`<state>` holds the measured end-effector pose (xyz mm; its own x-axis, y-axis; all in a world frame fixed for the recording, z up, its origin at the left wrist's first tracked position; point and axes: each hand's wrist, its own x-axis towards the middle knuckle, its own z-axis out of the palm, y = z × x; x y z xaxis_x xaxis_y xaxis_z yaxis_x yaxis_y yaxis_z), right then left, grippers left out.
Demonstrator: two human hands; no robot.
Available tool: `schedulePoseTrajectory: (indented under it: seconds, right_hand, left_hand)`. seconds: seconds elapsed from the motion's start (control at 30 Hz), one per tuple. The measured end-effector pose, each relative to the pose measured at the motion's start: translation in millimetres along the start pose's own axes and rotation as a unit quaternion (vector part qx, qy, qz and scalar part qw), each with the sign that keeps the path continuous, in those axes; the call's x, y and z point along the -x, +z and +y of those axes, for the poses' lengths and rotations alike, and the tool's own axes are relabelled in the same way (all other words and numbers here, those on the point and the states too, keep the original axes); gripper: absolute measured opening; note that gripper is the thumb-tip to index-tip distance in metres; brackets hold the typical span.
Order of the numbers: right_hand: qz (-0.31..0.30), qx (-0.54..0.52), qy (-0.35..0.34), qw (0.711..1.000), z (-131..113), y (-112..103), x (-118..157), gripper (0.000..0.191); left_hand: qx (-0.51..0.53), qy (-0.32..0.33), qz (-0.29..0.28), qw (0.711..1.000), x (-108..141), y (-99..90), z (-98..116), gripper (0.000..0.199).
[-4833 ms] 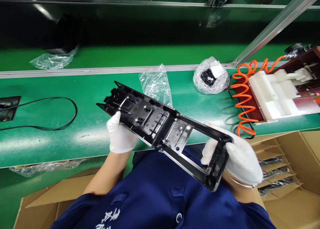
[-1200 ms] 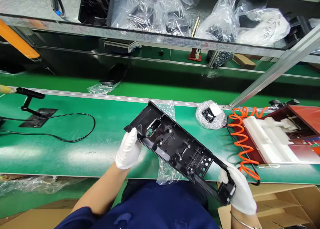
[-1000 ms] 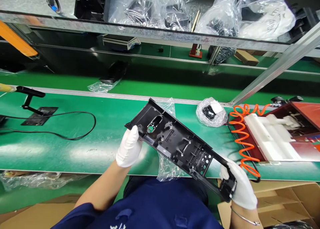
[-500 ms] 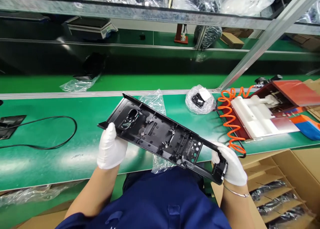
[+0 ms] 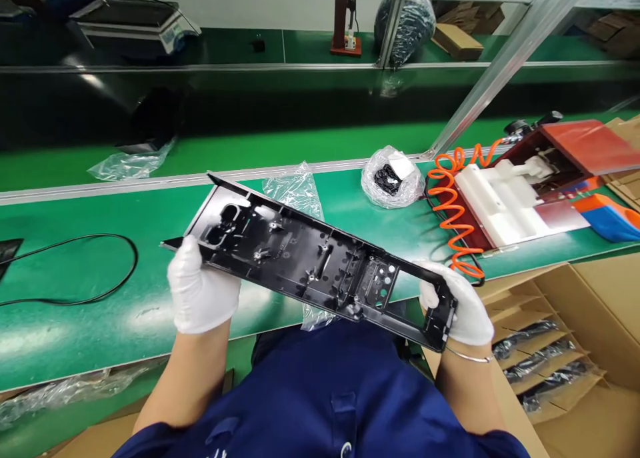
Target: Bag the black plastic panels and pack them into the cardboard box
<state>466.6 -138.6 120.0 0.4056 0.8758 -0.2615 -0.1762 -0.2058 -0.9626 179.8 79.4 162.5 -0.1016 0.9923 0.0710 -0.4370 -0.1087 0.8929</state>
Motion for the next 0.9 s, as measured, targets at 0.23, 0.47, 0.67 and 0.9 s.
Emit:
schedulePoseTrajectory:
  seconds: [0.23,0.47,0.67,0.9]
  right_hand:
    - [0.008,-0.036,0.019,0.999,-20,11,1,0.061]
    - [-0.004,-0.073,0.049,0.996,-18,9,0,0.057]
    - [-0.007,-0.128,0.057,0.990,-18,9,-3,0.047]
    - [-0.013,-0.174,0.070,0.982,-19,11,-4,0.042]
  left_hand:
    - [-0.014,-0.013,-0.032,0.999,3,5.4,3,0.039]
    - [-0.028,-0.015,-0.048,0.998,3,2.9,1,0.041]
    - [-0.034,-0.032,-0.017,0.999,-2,-4.0,-4,0.042]
    - [-0.049,-0.053,-0.013,0.997,-4,-6.5,-7,0.035]
